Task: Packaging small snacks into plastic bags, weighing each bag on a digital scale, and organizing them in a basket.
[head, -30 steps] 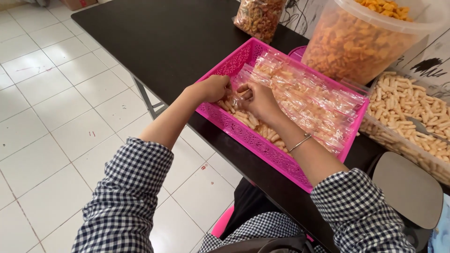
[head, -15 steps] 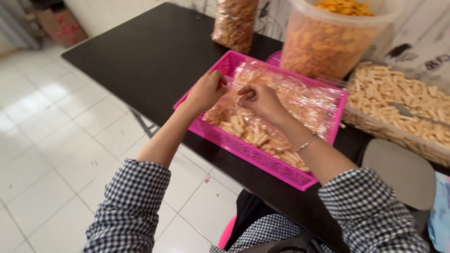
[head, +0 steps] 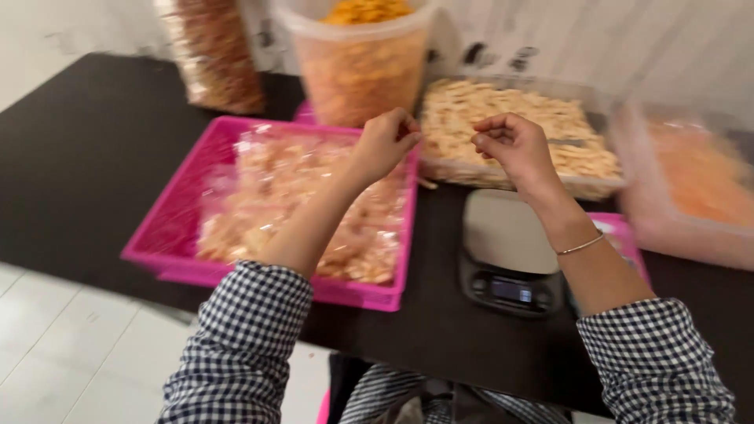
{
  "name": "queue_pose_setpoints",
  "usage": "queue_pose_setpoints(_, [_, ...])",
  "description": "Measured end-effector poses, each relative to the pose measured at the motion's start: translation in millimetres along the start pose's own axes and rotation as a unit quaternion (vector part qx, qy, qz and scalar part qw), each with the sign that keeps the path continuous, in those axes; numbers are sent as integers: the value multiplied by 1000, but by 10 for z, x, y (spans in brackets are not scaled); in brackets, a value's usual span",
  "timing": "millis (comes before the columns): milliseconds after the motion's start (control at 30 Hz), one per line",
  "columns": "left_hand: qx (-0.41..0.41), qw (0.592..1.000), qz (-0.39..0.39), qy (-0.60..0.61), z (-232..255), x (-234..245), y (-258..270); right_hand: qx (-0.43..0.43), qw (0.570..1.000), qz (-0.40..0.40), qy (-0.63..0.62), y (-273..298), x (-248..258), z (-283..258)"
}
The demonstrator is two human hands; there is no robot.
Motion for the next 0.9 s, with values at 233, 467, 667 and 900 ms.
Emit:
queue_pose_setpoints(233, [-40, 991, -93, 84, 761, -1341, -872, -17, 992, 123, 19, 368, 1365, 91])
queue_pose_setpoints(467, [-86, 974, -166, 124, 1378, -2525, -1594, -31, 976, 214, 32, 527, 2598, 363])
queue_pose_setpoints(667, [-134, 963, -187, 139, 1791, -3486, -2002, -63, 951, 279, 117, 632, 3486, 494])
queue_pose_setpoints(900, [-172, 959, -206, 95, 1856, -4634, -2248, -229, 818, 203, 487, 566, 3913, 817])
Point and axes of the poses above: each hand's wrist, its own y-axis away from the middle knuckle, its own x-axis out of the back of the hand, z = x × y, the point moved 7 cm from there along -y, towards the middle knuckle, and after that the axes turned 12 degrees about -x, right-handed, at the moved point
